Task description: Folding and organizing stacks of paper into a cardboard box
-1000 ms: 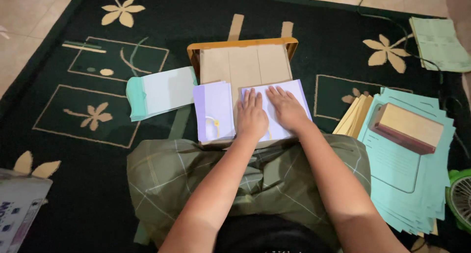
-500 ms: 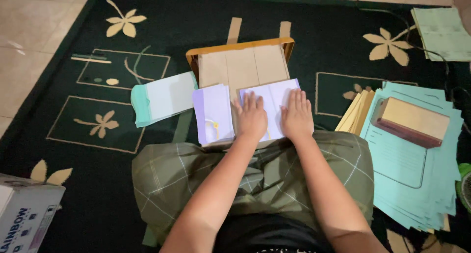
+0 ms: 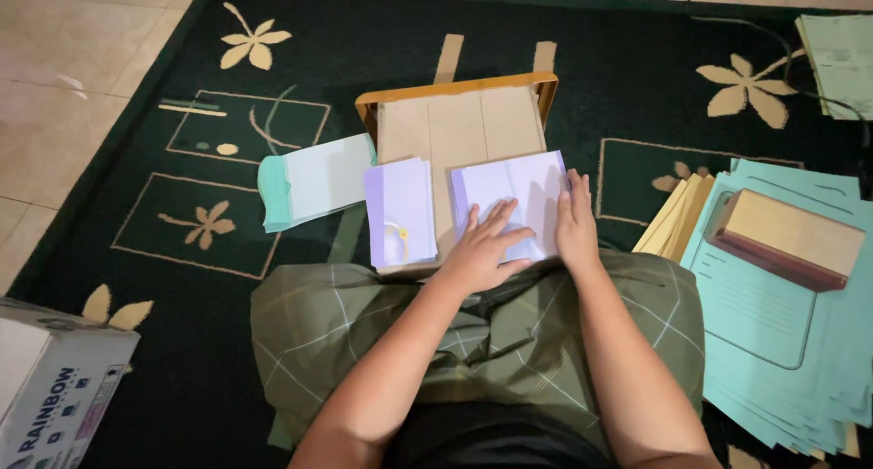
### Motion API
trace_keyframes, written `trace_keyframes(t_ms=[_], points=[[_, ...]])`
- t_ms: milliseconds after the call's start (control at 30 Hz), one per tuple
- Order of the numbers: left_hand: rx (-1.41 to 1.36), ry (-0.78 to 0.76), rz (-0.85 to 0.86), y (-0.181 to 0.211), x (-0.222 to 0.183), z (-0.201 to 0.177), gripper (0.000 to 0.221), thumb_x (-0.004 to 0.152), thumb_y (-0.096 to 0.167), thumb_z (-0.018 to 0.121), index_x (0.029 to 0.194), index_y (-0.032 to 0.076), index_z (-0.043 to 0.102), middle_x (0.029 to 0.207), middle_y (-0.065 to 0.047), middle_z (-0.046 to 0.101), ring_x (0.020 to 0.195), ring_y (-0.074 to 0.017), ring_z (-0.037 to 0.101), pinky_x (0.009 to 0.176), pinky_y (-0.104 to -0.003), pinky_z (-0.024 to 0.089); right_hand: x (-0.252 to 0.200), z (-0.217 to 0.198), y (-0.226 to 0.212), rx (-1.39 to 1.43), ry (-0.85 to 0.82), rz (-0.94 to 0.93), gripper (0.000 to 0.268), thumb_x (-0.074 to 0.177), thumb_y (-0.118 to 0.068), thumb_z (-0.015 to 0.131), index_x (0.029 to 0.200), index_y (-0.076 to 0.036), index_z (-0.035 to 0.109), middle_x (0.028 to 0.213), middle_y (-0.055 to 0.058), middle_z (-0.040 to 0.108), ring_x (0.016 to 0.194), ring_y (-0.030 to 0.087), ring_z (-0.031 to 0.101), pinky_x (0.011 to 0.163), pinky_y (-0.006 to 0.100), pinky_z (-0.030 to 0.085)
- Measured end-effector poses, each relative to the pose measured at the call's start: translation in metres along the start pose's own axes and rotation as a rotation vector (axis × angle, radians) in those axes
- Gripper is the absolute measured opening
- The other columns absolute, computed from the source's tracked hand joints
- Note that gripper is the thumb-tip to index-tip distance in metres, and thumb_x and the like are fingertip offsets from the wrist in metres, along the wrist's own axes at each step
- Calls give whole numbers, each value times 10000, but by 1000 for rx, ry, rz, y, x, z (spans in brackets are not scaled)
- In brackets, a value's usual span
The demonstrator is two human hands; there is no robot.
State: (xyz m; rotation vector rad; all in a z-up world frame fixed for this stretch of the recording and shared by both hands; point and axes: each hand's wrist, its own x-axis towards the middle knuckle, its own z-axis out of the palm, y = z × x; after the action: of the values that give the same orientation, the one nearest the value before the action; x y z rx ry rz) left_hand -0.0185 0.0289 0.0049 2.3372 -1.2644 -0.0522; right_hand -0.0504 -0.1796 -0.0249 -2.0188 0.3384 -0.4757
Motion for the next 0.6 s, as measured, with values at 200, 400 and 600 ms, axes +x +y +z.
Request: trace_keyframes(t_ms=[200, 400, 600], points=[[4, 443, 55, -4, 0, -7, 603, 900, -3, 552, 1487, 103, 471, 1492, -251, 515, 1169, -466, 646, 1008, -571, 520, 2, 3, 9, -79, -4, -50, 484, 1147, -303, 336, 1547, -44, 419, 1596, 261, 385, 1544, 395, 200, 1270, 499, 138], [291, 673, 20, -50, -45, -65, 513, 959, 44, 564, 1462, 144, 577, 1509, -105, 561, 1394, -342, 524, 1166, -566, 347, 5, 9, 20, -285, -29, -121, 473, 1151, -361, 339, 1471, -72, 534, 1594, 229, 418, 1534, 422, 248, 1250, 537, 195], [319, 390, -57, -98, -78, -35, 587, 878, 68, 605, 1435, 250, 595, 1538, -80, 519, 1403, -382, 490, 1123, -665, 331, 4, 11, 13, -363, -46, -120, 472, 1155, -382, 331, 1445, -85, 557, 1582, 222, 436, 1532, 421, 265, 1242, 538, 218]])
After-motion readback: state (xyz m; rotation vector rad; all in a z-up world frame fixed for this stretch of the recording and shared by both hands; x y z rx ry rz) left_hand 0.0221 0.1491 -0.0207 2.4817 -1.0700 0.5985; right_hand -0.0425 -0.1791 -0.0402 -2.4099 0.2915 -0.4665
